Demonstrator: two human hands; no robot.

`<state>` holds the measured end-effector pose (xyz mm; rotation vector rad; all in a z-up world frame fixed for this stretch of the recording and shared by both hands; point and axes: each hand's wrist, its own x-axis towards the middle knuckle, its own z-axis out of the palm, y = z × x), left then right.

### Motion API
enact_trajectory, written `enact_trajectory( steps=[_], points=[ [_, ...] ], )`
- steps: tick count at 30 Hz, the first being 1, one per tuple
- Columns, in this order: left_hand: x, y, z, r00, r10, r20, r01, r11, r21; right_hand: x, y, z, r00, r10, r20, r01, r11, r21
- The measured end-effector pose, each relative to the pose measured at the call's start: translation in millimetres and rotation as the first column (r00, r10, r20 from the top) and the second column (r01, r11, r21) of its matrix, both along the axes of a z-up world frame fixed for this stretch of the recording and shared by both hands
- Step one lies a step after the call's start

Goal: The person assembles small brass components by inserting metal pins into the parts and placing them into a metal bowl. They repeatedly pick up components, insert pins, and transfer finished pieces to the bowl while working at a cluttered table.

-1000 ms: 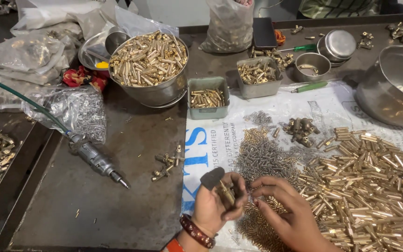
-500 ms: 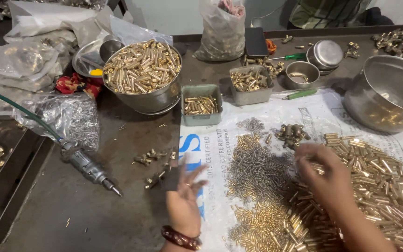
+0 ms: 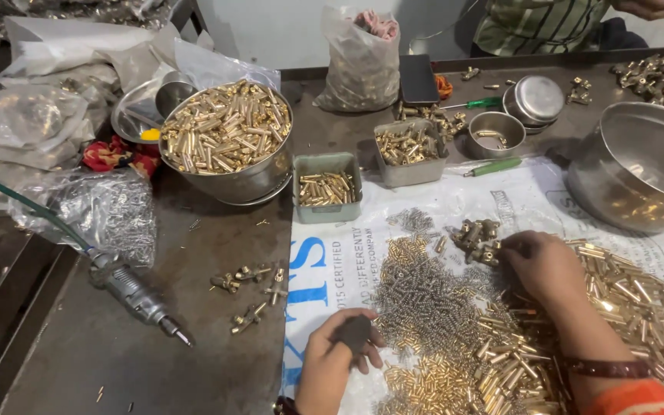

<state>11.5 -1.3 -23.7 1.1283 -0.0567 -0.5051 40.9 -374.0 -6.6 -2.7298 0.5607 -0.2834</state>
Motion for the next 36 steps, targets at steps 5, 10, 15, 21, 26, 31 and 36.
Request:
enact_trajectory(
  steps=[5, 10, 15, 21, 26, 31, 36],
  points=[
    [-7, -12, -22, 0.998, -0.06, -0.006, 0.06, 0.967, 0.246, -32, 53, 66, 1.0, 0.025, 0.018, -0.023, 0.995, -0.1],
    [-11, -24, 4, 0.984, -0.086, -0.159, 0.124, 0.96, 0.25, -45, 128, 77, 0.774, 0.535, 0.339, -0.557, 0.83, -0.038],
    [-11, -14, -26, 0.988, -0.151, -0.021, 0.15, 0.943, 0.296, 6, 94, 33, 0.851, 0.484, 0.202, -0.419, 0.859, -0.293],
    [-12, -19, 3, 0.99, -0.108, 0.086, 0.056, 0.884, 0.463, 12, 83, 8, 0.929, 0.365, -0.053, -0.343, 0.802, -0.488],
    [-9, -16, -2, 0.983, -0.178, -0.042, 0.171, 0.809, 0.562, -26, 125, 64, 0.923, 0.353, 0.155, -0.384, 0.882, 0.273],
    [-12, -20, -28, 0.971, -0.228, 0.076, 0.215, 0.964, 0.156, -74, 162, 40, 0.796, 0.463, 0.39, -0.604, 0.65, 0.461],
    [-19, -15, -15, 0.922, -0.295, 0.251, 0.259, 0.951, 0.167, -90, 167, 12, 0.744, 0.459, 0.486, -0.663, 0.6, 0.449]
  ],
)
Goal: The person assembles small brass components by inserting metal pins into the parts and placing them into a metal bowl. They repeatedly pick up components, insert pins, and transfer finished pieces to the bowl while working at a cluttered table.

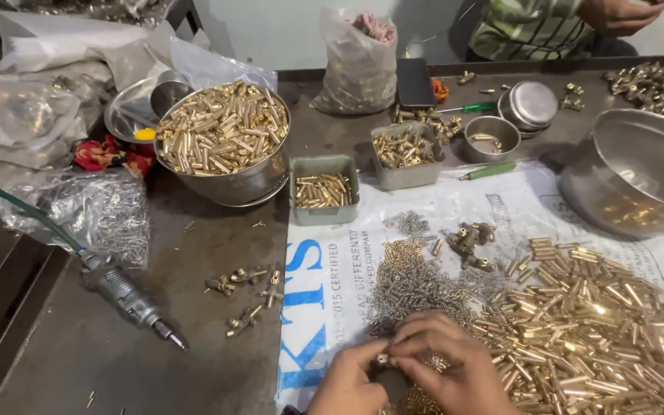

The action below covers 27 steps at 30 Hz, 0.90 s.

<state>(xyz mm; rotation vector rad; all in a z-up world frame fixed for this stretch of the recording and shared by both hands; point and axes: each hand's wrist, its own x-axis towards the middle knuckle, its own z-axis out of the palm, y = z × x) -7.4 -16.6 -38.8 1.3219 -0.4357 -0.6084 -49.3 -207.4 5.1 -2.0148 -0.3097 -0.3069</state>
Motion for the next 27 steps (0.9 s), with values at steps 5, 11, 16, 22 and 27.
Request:
enact_trajectory(
  steps=[5, 11, 16, 22, 27],
  points=[
    [2, -3, -13, 0.98, 0.017, -0.199, -0.004, 0.998, 0.068, -1, -11, 21, 0.984, -0.117, -0.137, 0.128, 0.989, 0.071],
    [3, 1, 13, 0.978, 0.086, -0.188, -0.057, 0.986, 0.155, 51, -158, 39, 0.717, -0.696, 0.031, 0.616, 0.613, -0.495],
    [2, 4, 23, 0.984, 0.095, -0.153, -0.065, 0.979, 0.191, 64, -224, -22, 0.749, -0.661, 0.042, 0.428, 0.434, -0.793],
    [5, 0, 21, 0.981, 0.061, -0.183, -0.011, 0.965, 0.262, 65, -209, -20, 0.795, -0.605, 0.04, 0.34, 0.389, -0.856],
    [4, -1, 13, 0.968, 0.071, -0.243, -0.015, 0.974, 0.227, 65, -195, -7, 0.831, -0.548, 0.099, 0.31, 0.309, -0.899]
  ],
)
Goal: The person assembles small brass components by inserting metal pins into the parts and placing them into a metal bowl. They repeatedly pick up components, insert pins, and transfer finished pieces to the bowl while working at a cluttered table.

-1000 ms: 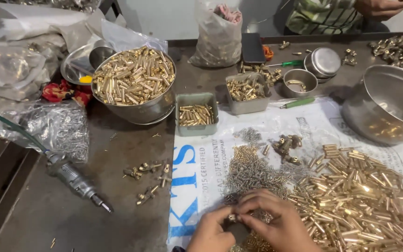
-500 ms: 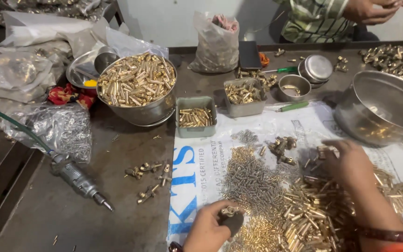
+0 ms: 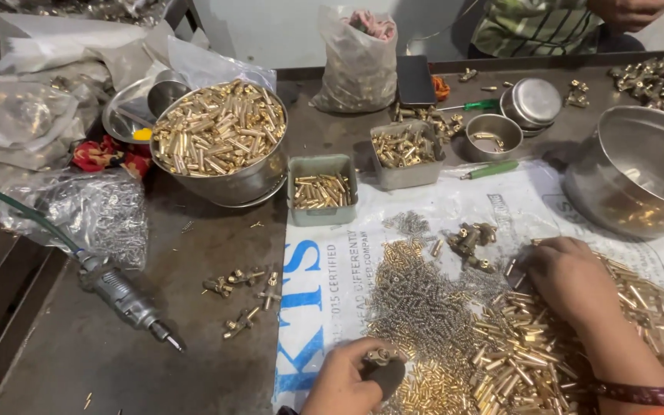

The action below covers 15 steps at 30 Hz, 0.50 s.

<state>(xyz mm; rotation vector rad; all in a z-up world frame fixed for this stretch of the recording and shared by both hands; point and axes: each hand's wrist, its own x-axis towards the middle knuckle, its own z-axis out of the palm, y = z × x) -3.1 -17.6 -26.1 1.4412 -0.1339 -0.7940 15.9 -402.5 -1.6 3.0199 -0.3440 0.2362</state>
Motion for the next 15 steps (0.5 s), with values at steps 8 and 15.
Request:
enact_trajectory(
  steps=[8, 15],
  points=[
    [2, 2, 15, 0.999, 0.016, -0.029, -0.017, 0.999, -0.037, -53, 130, 75, 0.983, -0.144, -0.113, 0.162, 0.393, 0.905],
    [-5, 4, -11, 0.991, -0.077, 0.11, 0.09, 0.989, -0.119, -68, 185, 10, 0.994, 0.104, 0.042, -0.027, -0.146, 0.989]
  ],
)
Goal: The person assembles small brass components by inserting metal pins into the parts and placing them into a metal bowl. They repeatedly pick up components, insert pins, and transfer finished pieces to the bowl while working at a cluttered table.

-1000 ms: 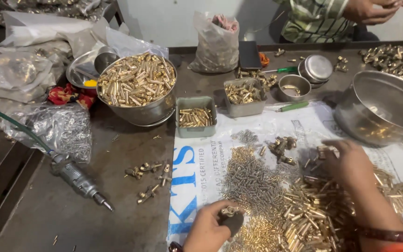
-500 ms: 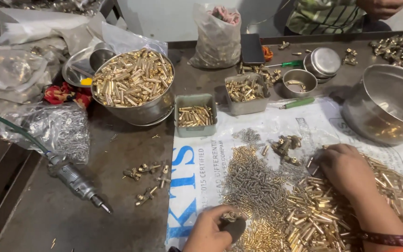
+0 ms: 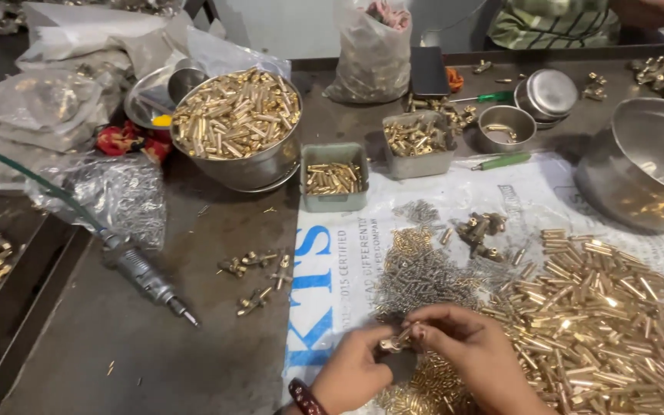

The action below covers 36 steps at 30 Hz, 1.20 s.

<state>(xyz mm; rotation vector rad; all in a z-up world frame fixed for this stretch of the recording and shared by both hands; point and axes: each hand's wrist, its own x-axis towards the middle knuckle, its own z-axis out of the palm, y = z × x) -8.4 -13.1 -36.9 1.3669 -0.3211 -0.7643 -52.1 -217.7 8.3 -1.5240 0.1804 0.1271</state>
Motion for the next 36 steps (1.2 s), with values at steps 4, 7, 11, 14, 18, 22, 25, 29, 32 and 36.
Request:
enact_trajectory(
  steps=[4, 7, 11, 14, 18, 22, 25, 29, 32, 36],
  points=[
    [-4, 0, 11, 0.971, -0.027, 0.237, 0.042, 0.997, -0.058, 1, 0, -8, 0.977, -0.121, -0.176, 0.126, 0.992, 0.015],
    [-5, 1, -2, 0.987, -0.072, 0.141, 0.077, 0.997, -0.025, -4, -2, -2, 0.982, -0.1, -0.163, 0.106, 0.994, 0.025],
    [-1, 3, -12, 0.992, -0.115, -0.058, 0.116, 0.993, 0.021, -8, 3, 21, 0.994, 0.07, 0.079, -0.036, 0.928, -0.371],
    [3, 5, -16, 0.979, -0.118, -0.167, 0.108, 0.992, -0.067, -8, 3, 22, 0.906, 0.308, 0.29, -0.149, 0.874, -0.462],
    [8, 5, -2, 0.955, 0.026, -0.296, -0.054, 0.995, -0.087, 2, -16, 16, 0.986, 0.133, 0.101, -0.072, 0.882, -0.466],
    [12, 11, 6, 0.916, 0.192, -0.353, -0.234, 0.969, -0.081, -2, -8, 8, 0.971, 0.209, 0.116, -0.041, 0.625, -0.78],
    [10, 11, 15, 0.952, 0.156, -0.262, -0.179, 0.982, -0.067, -8, 8, -5, 0.943, 0.324, 0.078, -0.048, 0.363, -0.931],
    [7, 11, 35, 0.918, 0.159, -0.362, -0.176, 0.984, -0.014, -8, 11, -11, 0.943, 0.332, -0.022, -0.073, 0.142, -0.987],
    [10, 11, 8, 0.926, 0.168, -0.337, -0.193, 0.98, -0.042, -9, 11, -4, 0.926, 0.37, -0.074, -0.137, 0.146, -0.98],
    [12, 10, 1, 0.939, 0.176, -0.297, -0.187, 0.982, -0.011, -9, 14, -8, 0.947, 0.309, -0.092, -0.14, 0.136, -0.981]
  ],
)
